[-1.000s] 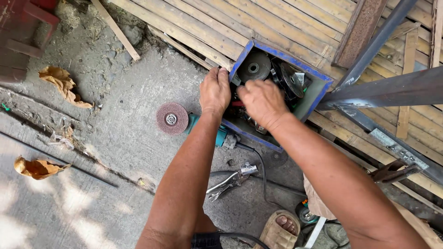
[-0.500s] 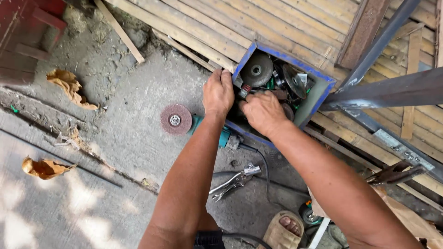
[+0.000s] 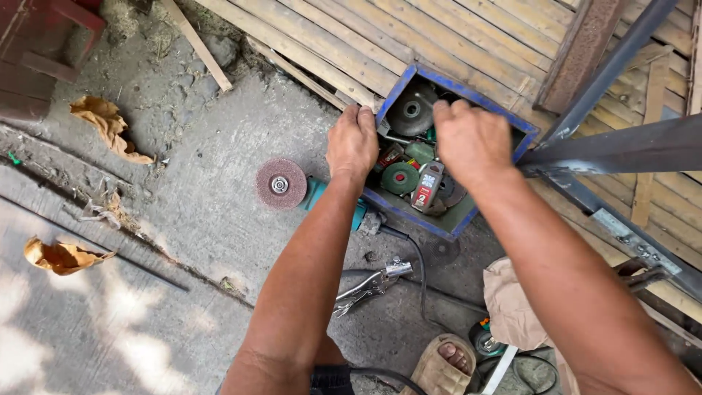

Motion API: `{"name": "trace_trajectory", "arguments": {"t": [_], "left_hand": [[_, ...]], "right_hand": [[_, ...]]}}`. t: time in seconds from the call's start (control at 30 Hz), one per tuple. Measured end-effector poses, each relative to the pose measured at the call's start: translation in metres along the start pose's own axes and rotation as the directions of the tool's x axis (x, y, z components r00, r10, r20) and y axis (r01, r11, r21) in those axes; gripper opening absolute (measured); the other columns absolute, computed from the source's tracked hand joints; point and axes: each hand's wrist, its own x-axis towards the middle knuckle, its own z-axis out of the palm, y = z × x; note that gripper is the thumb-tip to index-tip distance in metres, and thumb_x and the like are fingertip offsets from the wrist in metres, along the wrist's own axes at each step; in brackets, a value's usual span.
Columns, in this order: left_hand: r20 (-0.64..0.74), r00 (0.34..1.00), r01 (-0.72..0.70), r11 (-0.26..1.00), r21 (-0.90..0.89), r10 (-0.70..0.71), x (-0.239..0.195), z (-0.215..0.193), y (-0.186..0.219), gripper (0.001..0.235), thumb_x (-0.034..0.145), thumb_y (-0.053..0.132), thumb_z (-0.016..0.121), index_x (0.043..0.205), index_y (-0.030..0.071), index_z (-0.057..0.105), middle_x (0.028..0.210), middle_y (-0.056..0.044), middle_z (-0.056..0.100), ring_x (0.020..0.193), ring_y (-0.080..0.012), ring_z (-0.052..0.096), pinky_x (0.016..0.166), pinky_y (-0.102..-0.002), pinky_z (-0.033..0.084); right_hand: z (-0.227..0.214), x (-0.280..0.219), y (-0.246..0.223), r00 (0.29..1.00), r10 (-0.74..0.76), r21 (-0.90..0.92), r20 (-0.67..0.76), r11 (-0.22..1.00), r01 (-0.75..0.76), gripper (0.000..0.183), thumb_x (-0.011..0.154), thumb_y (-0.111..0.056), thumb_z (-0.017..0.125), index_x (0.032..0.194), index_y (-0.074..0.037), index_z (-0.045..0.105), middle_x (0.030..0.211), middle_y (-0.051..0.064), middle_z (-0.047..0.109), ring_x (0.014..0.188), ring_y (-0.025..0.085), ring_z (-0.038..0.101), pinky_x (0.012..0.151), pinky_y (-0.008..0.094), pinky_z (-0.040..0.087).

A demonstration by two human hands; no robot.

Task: Searching through a storage bin for parts and using pliers to manipulate a small metal component.

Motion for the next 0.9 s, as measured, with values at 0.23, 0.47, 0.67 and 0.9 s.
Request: {"name": "trace_trajectory", "arguments": {"t": [0.23,0.47,0.67,0.9], "left_hand": [[0.031,0.999,0.026,0.999,0.019,-0.027,-0.002,-0.001,-0.002,0.048,0.099,0.051,0.036,0.121,0.021,0.066,0.121,-0.017,0.073,0.128,-0.0390,0.062,0.109,-0.057,0.047],[0.060,0.997,0.051,0.998,0.027,-0.053,-0.002,-0.005,0.003,0.051,0.098,0.051,0.032,0.125,0.023,0.065,0.118,-0.016,0.074,0.127,-0.0389,0.063,0.109,-0.056,0.047],[0.046,0.998,0.039,0.999,0.017,-0.039,-0.001,-0.005,0.002,0.049,0.098,0.050,0.034,0.123,0.023,0.067,0.116,-0.017,0.074,0.125,-0.0403,0.063,0.107,-0.057,0.048],[0.059,0.994,0.086,0.995,0.044,-0.089,-0.002,-0.010,0.005,0.052,0.099,0.052,0.031,0.126,0.024,0.064,0.122,-0.018,0.072,0.128,-0.0392,0.061,0.110,-0.057,0.046]], "right_hand": [[-0.029,-0.024,-0.029,0.970,-0.036,0.296,0.239,0.955,-0.037,0.034,0.096,-0.032,0.047,0.077,-0.013,0.067,0.070,0.007,0.069,0.068,0.037,0.074,0.061,0.053,0.058],[-0.099,-0.033,-0.019,0.918,0.019,0.279,0.395,0.950,-0.140,0.034,0.103,-0.028,0.044,0.093,-0.018,0.075,0.078,0.005,0.073,0.073,0.031,0.075,0.073,0.045,0.062],[0.042,0.016,-0.030,0.975,0.102,0.161,0.195,0.978,-0.135,0.029,0.099,-0.031,0.042,0.097,-0.023,0.069,0.080,-0.002,0.071,0.077,0.029,0.077,0.072,0.045,0.062],[-0.041,-0.021,-0.034,0.914,-0.086,0.051,0.397,0.996,0.071,0.024,0.094,-0.039,0.056,0.079,-0.032,0.073,0.073,-0.010,0.073,0.076,0.022,0.078,0.070,0.037,0.061]]}}
